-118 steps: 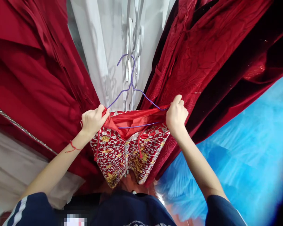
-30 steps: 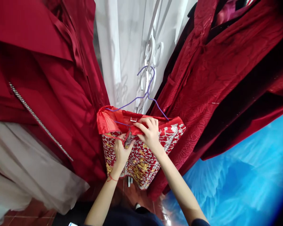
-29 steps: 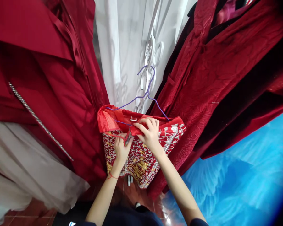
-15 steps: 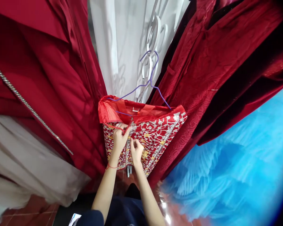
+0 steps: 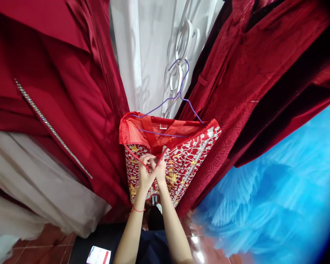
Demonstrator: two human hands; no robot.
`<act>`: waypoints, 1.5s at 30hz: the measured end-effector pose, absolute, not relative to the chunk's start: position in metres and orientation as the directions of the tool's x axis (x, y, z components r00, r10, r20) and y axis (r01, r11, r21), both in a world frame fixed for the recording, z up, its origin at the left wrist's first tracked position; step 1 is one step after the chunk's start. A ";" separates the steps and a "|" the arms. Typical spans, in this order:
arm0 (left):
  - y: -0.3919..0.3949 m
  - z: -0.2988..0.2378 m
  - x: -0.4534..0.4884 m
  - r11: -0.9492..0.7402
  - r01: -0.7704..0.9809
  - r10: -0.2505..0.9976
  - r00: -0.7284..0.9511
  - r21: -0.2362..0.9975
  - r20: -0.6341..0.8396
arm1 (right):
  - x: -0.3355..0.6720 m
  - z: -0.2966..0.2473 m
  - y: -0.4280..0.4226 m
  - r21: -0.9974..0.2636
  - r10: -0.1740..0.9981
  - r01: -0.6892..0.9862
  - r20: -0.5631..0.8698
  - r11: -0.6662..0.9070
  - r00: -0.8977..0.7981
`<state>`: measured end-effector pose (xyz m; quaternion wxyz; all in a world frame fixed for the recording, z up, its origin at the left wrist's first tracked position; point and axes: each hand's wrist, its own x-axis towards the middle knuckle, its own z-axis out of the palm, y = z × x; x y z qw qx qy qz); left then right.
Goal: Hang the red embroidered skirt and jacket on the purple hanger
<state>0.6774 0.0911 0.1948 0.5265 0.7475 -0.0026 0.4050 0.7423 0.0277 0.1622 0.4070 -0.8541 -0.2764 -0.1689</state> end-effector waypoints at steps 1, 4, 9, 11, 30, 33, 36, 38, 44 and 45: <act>0.096 0.192 0.678 -0.404 -0.452 0.444 0.663 0.795 0.603 | 0.743 0.164 0.027 -0.679 0.283 0.557 0.482 -0.479 0.830; 0.107 0.178 0.685 -0.282 -0.402 0.644 0.594 0.871 0.483 | 0.744 0.170 0.024 -0.794 0.223 0.470 0.414 -0.386 0.882; 0.117 0.153 0.694 -0.325 -0.176 0.678 0.641 0.929 0.359 | 0.742 0.176 0.017 -0.901 0.230 0.369 0.319 -0.227 0.919; 0.117 0.149 0.692 -0.450 -0.119 0.564 0.731 0.885 0.385 | 0.739 0.177 0.016 -0.928 0.251 0.328 0.279 -0.177 0.927; 0.110 0.141 0.708 -0.684 0.090 0.546 0.721 0.724 0.427 | 0.726 0.179 0.022 -0.993 0.375 0.092 0.112 0.071 0.920; 0.106 0.134 0.711 -0.686 0.077 0.532 0.732 0.723 0.426 | 0.724 0.176 0.023 -0.993 0.356 0.054 0.089 0.106 0.930; 0.101 0.129 0.712 -0.690 0.099 0.533 0.741 0.717 0.410 | 0.722 0.175 0.022 -0.990 0.346 0.021 0.068 0.137 0.936; 0.099 0.127 0.713 -0.690 0.120 0.537 0.746 0.714 0.393 | 0.721 0.177 0.020 -0.988 0.338 0.008 0.060 0.152 0.939; 0.101 0.124 0.711 -0.671 0.068 0.520 0.753 0.739 0.403 | 0.717 0.182 0.013 -0.984 0.300 -0.019 0.036 0.179 0.953; 0.102 0.124 0.712 -0.665 0.057 0.520 0.752 0.745 0.406 | 0.717 0.182 0.012 -0.983 0.295 -0.027 0.029 0.184 0.955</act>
